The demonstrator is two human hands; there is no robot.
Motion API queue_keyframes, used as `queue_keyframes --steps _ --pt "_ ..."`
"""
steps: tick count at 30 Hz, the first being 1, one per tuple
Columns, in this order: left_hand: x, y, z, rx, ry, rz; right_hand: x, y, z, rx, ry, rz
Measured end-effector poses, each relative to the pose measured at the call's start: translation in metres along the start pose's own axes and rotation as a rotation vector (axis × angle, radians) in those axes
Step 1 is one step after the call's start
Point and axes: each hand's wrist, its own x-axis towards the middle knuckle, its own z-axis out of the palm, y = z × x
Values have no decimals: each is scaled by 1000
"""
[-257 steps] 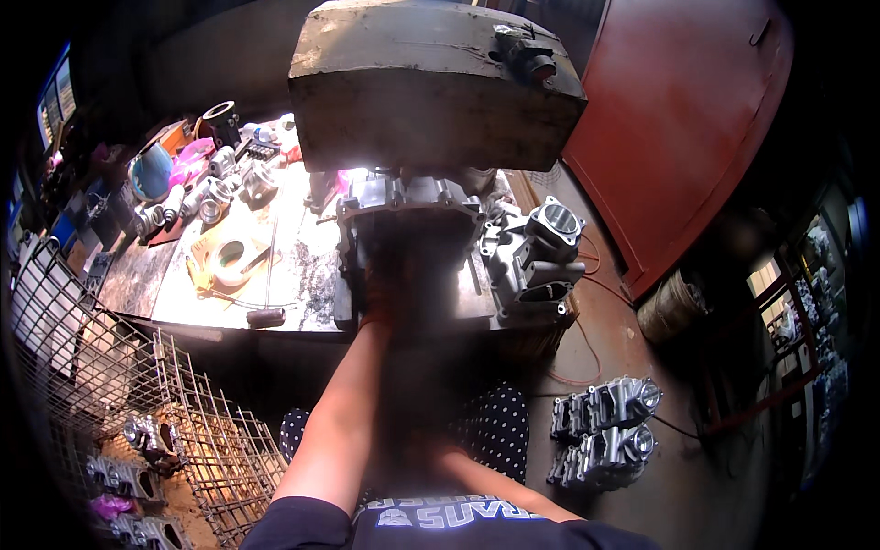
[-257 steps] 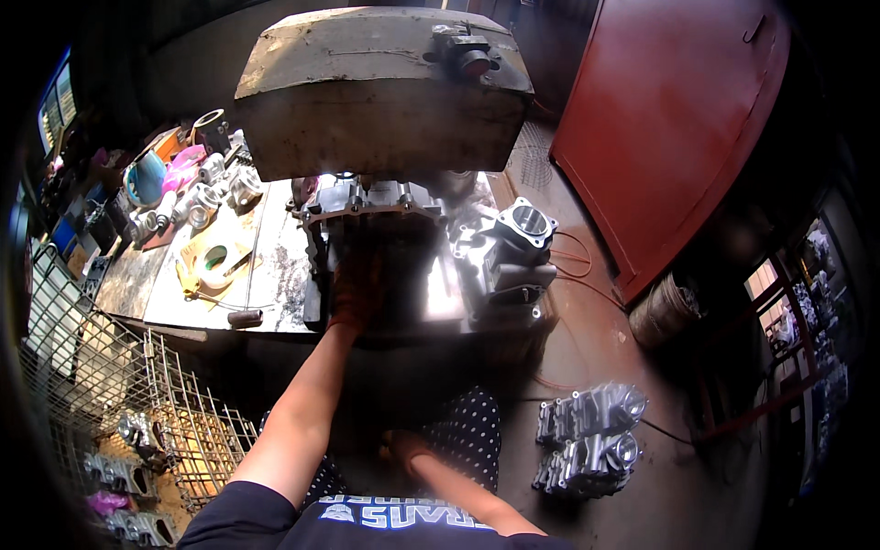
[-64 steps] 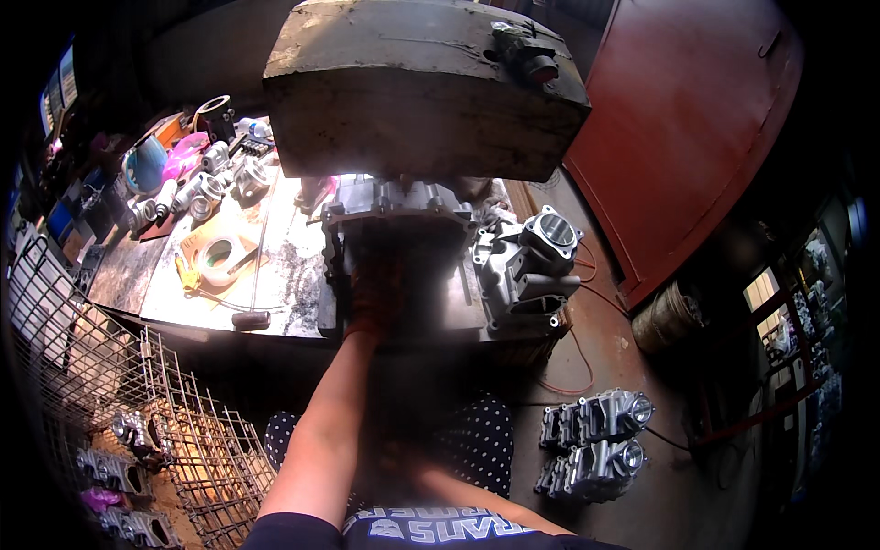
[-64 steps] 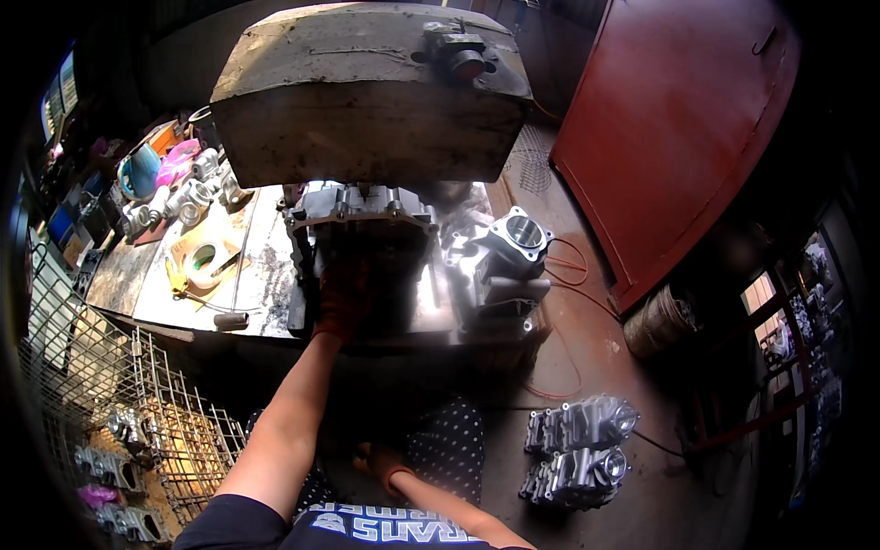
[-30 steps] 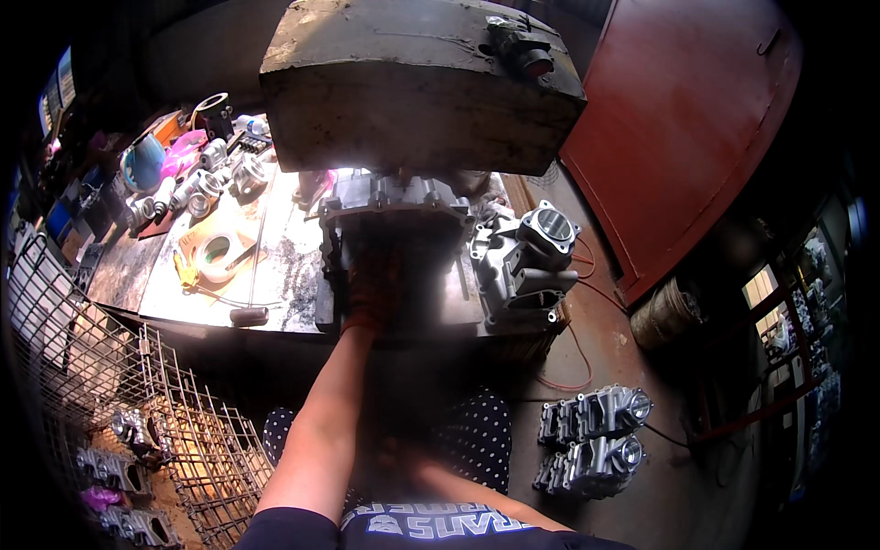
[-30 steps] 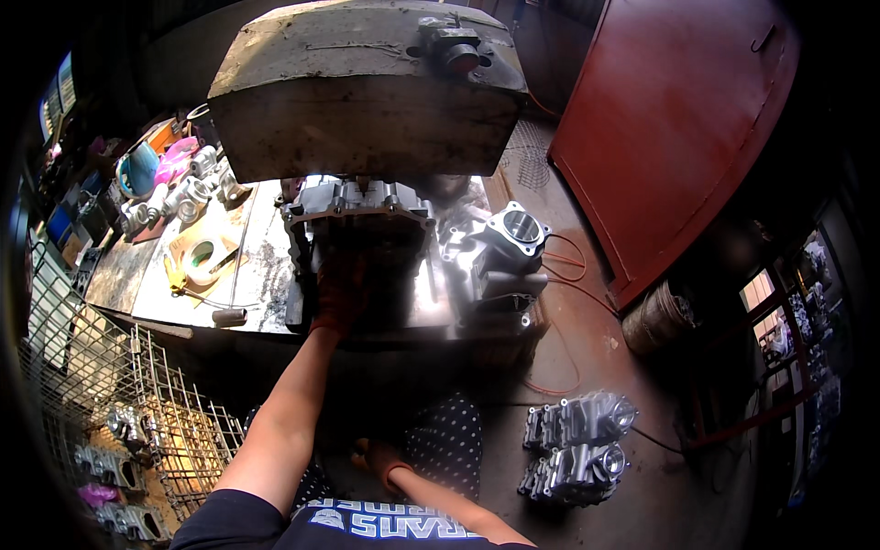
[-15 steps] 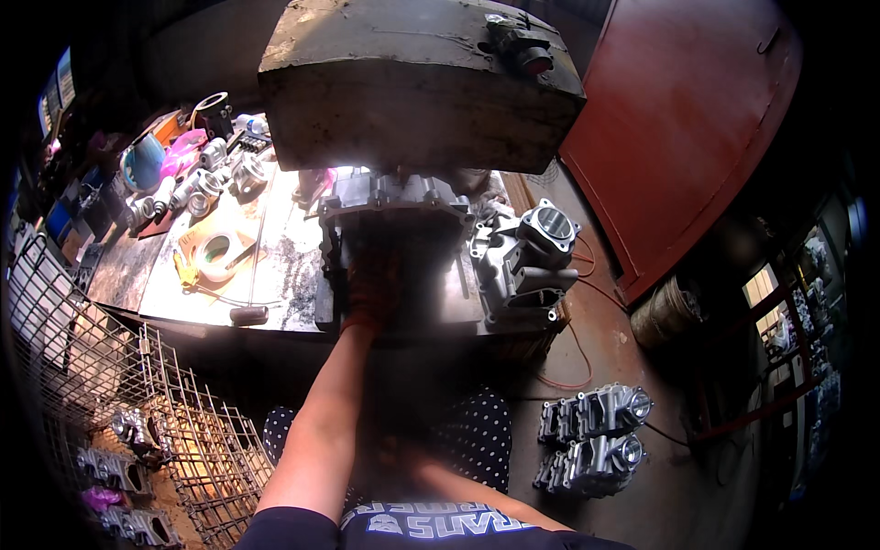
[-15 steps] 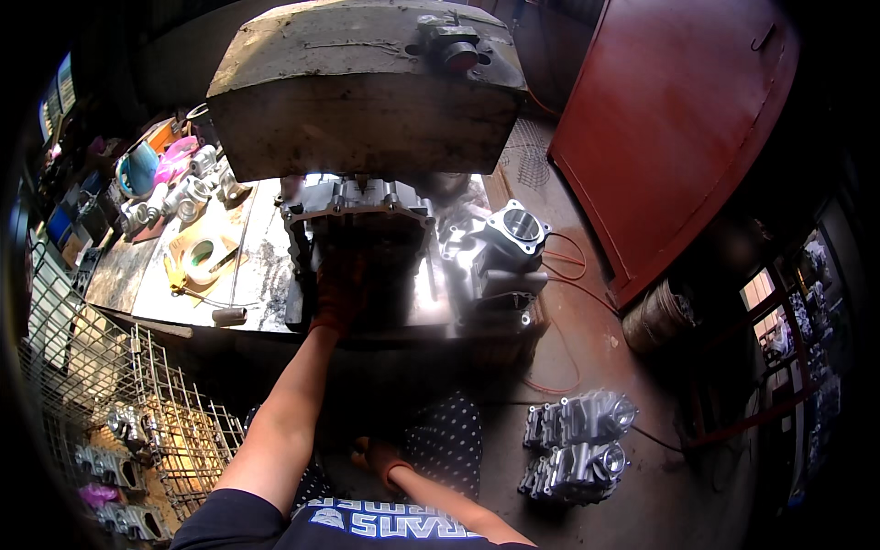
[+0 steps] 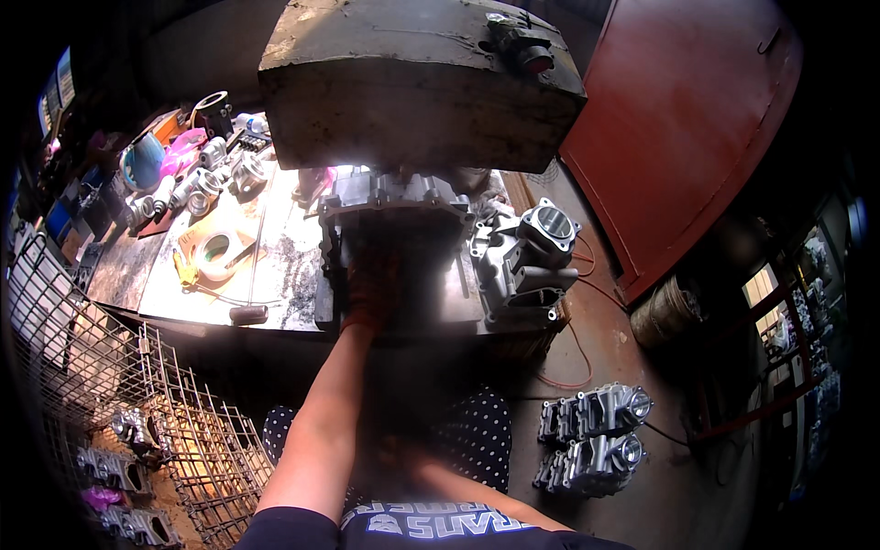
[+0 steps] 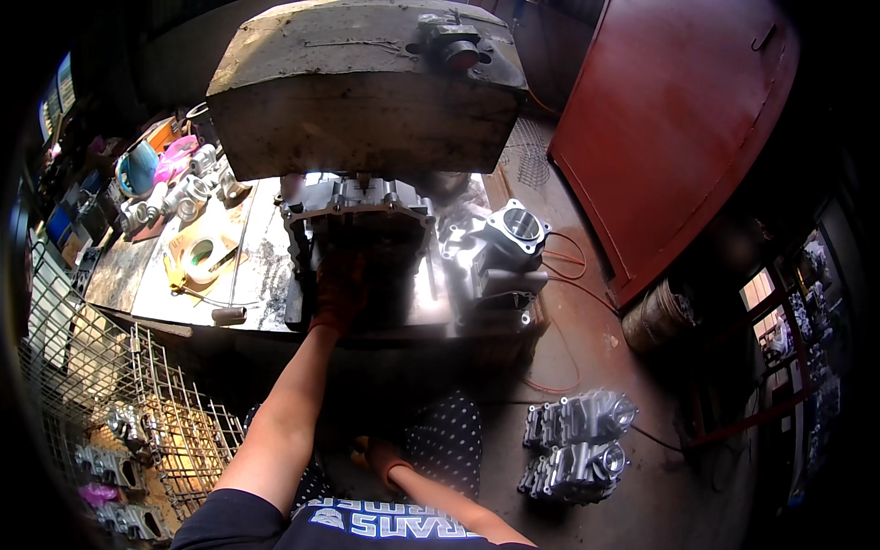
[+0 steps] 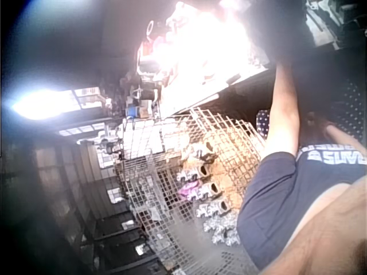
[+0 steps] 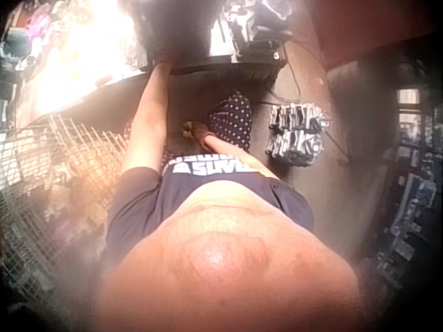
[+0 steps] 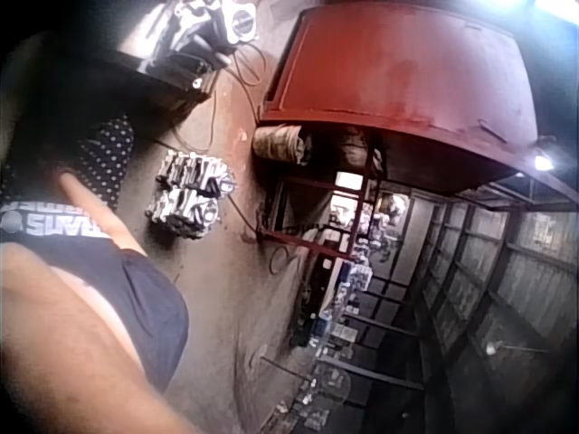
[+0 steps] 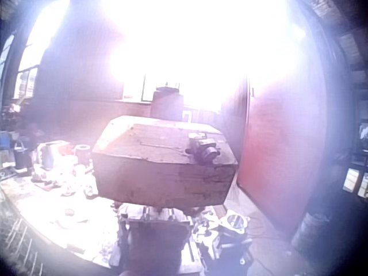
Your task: The person cleans industrial metal castings by hand using a piece of foam or cloth to wipe the internal and external surfaces, then places them into a large wire bin.
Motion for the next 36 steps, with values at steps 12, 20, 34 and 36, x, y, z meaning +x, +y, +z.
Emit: queue_keyframes --steps 12,20,34,36 --pt "2 0 -3 -14 -25 -7 -31 -70 -20 -480 -49 -38" --pt "1 3 -6 18 -28 -7 -15 -34 -11 -236 -25 -7" --pt "2 1 -7 39 -20 -37 -15 -34 -10 -254 -39 -15" --pt "2 3 -10 18 -1 -36 -18 -41 -12 -292 -50 -11"
